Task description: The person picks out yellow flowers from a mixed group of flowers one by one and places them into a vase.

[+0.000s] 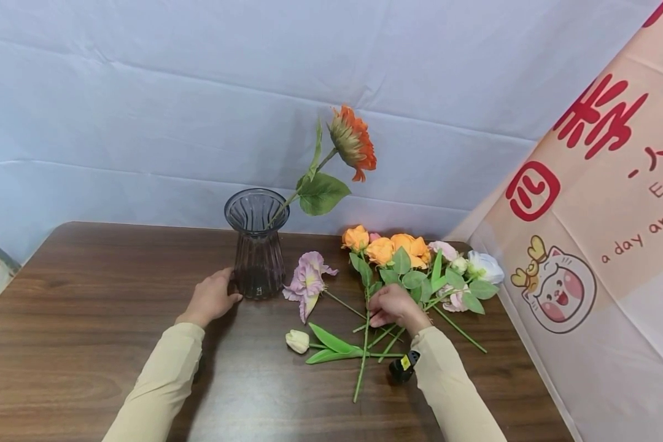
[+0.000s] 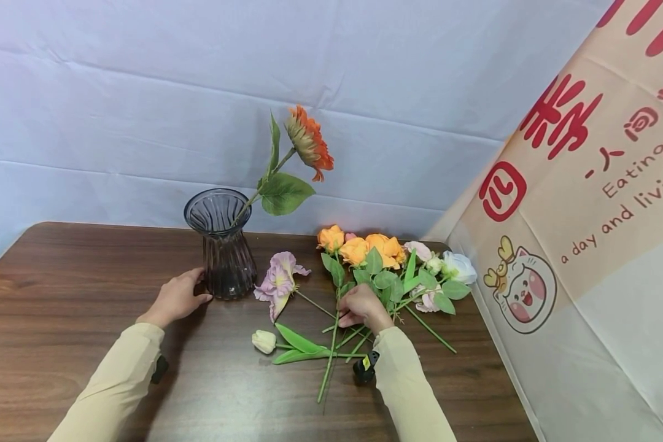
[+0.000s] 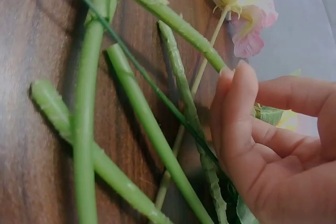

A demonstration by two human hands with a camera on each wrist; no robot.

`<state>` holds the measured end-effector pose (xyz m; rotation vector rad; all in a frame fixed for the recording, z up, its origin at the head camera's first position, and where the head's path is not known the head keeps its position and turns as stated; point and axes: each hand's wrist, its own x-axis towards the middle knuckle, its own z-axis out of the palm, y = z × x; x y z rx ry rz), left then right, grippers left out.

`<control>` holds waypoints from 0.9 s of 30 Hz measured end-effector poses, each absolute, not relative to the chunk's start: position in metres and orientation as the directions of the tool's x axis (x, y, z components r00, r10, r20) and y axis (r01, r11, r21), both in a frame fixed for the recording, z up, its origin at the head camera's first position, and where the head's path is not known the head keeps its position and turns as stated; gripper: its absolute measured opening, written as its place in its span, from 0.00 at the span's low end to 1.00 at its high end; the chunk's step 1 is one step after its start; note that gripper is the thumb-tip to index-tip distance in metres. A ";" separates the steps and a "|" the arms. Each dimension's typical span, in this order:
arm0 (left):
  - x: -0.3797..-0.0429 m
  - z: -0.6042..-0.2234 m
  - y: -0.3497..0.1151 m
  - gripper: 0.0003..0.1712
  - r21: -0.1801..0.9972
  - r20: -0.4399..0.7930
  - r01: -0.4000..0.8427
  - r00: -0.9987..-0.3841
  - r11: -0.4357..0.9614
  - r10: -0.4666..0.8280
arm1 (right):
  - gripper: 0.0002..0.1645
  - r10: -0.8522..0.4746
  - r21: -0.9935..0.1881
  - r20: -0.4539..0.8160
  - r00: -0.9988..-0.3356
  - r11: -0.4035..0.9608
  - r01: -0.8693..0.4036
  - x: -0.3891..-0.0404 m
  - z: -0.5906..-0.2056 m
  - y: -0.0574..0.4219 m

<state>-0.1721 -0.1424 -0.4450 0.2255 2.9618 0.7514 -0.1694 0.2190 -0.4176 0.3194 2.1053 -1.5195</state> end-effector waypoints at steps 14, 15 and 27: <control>-0.172 -0.447 -0.142 0.33 0.470 -0.029 0.133 -0.986 0.872 0.166 | 0.15 -0.204 -0.823 -0.561 -0.802 0.243 0.513 -0.168 -0.416 0.222; -0.172 -0.447 -0.142 0.32 0.470 -0.032 0.131 -0.986 0.873 0.165 | 0.15 -0.209 -0.824 -0.562 -0.800 0.229 0.519 -0.168 -0.416 0.221; -0.171 -0.442 -0.141 0.32 0.474 -0.050 0.120 -0.985 0.872 0.163 | 0.08 -0.252 -0.823 -0.567 -0.784 0.155 0.546 -0.170 -0.415 0.216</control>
